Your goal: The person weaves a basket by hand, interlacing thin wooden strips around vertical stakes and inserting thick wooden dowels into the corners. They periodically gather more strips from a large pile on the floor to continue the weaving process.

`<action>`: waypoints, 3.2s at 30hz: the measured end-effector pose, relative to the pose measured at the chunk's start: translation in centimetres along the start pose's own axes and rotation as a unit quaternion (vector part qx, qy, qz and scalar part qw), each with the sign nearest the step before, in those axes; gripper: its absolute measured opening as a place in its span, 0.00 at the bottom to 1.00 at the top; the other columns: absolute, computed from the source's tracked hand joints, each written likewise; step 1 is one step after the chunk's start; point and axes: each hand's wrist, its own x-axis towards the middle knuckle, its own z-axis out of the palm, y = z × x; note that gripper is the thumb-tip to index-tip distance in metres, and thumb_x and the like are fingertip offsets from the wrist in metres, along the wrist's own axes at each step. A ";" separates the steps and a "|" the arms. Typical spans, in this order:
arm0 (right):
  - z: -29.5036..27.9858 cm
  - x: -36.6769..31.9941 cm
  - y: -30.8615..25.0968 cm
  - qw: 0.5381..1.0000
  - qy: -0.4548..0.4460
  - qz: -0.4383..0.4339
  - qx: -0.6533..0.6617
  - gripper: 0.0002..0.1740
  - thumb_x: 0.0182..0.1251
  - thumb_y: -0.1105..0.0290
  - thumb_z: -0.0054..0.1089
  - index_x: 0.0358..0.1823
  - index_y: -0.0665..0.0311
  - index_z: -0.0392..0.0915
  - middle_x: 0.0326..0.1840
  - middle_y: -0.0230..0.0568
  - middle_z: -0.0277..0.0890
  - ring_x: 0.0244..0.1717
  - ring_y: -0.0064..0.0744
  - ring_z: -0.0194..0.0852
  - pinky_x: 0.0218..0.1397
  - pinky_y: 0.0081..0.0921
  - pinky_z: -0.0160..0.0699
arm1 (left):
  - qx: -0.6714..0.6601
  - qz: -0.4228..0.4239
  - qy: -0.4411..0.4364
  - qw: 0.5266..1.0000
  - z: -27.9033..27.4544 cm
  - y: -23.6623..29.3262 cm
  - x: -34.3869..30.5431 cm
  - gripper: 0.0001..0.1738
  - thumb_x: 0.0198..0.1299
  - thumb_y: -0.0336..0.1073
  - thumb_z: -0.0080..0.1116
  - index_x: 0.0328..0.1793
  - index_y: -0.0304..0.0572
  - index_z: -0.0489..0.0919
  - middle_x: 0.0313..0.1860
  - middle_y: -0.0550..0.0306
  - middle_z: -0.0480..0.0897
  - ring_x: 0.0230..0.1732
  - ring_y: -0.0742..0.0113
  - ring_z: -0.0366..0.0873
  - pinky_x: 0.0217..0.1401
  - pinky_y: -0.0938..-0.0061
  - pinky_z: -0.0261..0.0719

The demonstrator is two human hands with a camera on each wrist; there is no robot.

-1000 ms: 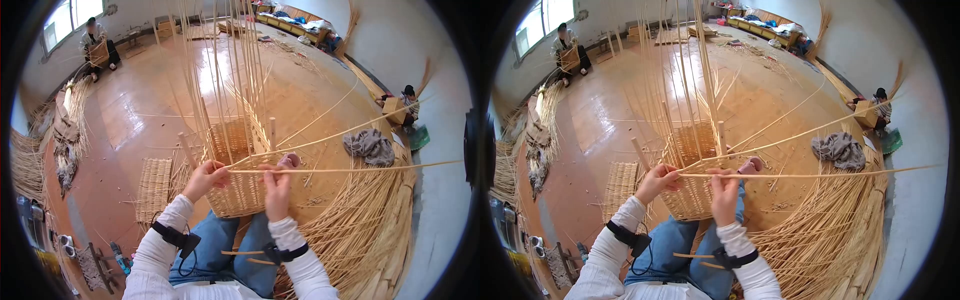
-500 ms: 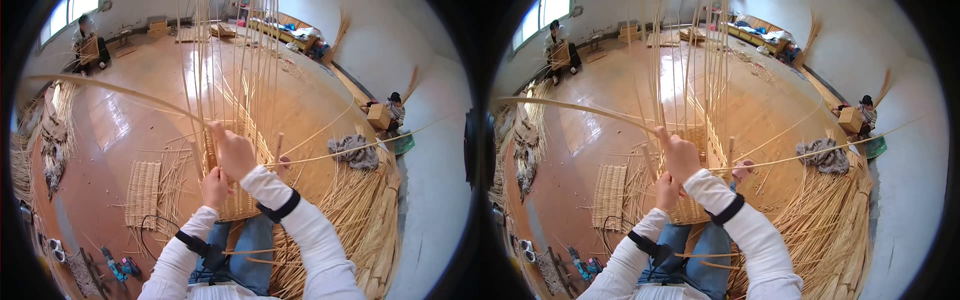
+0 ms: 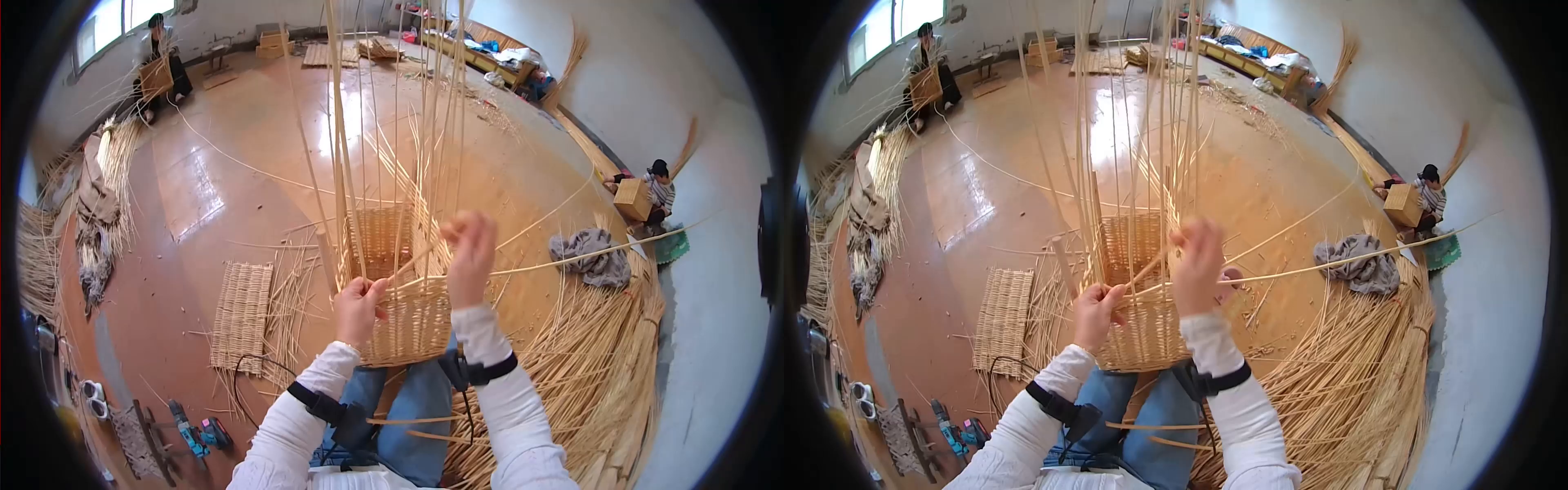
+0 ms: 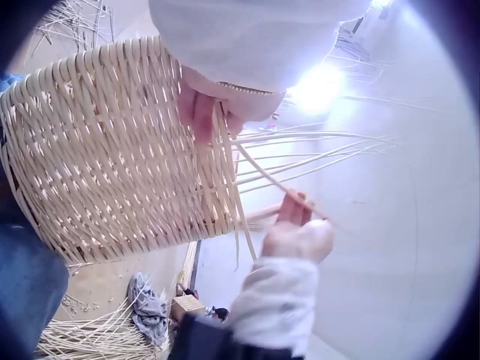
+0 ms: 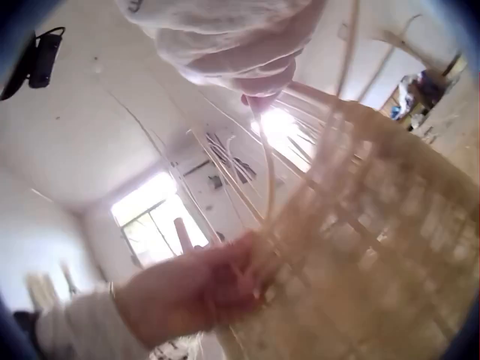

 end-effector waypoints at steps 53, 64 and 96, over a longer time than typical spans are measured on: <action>-13.7 5.6 -0.4 0.921 -0.132 0.029 -0.366 0.25 0.69 0.69 0.54 0.61 0.70 0.56 0.23 0.57 0.77 0.23 0.54 0.80 0.22 0.47 0.77 | 0.310 0.221 -0.097 0.920 8.9 1.0 -0.6 0.18 0.63 0.48 0.63 0.32 0.43 0.74 0.22 0.52 0.81 0.29 0.49 0.78 0.44 0.60 0.67; -14.2 6.1 5.5 0.891 -0.014 0.351 -0.289 0.17 0.63 0.61 0.59 0.45 0.67 0.71 0.32 0.59 0.81 0.33 0.56 0.83 0.39 0.50 0.82 | 0.311 0.187 -0.033 0.931 9.5 0.2 -0.3 0.18 0.62 0.47 0.63 0.29 0.45 0.71 0.17 0.58 0.73 0.24 0.51 0.70 0.46 0.63 0.62; -22.8 -35.2 7.3 0.750 0.315 0.478 0.332 0.19 0.70 0.73 0.53 0.58 0.66 0.57 0.39 0.50 0.77 0.16 0.20 0.63 0.17 0.18 0.60 | 0.326 0.116 -0.436 0.831 32.2 -10.7 -0.8 0.17 0.66 0.41 0.62 0.48 0.30 0.82 0.30 0.58 0.82 0.25 0.76 0.77 0.28 0.80 0.77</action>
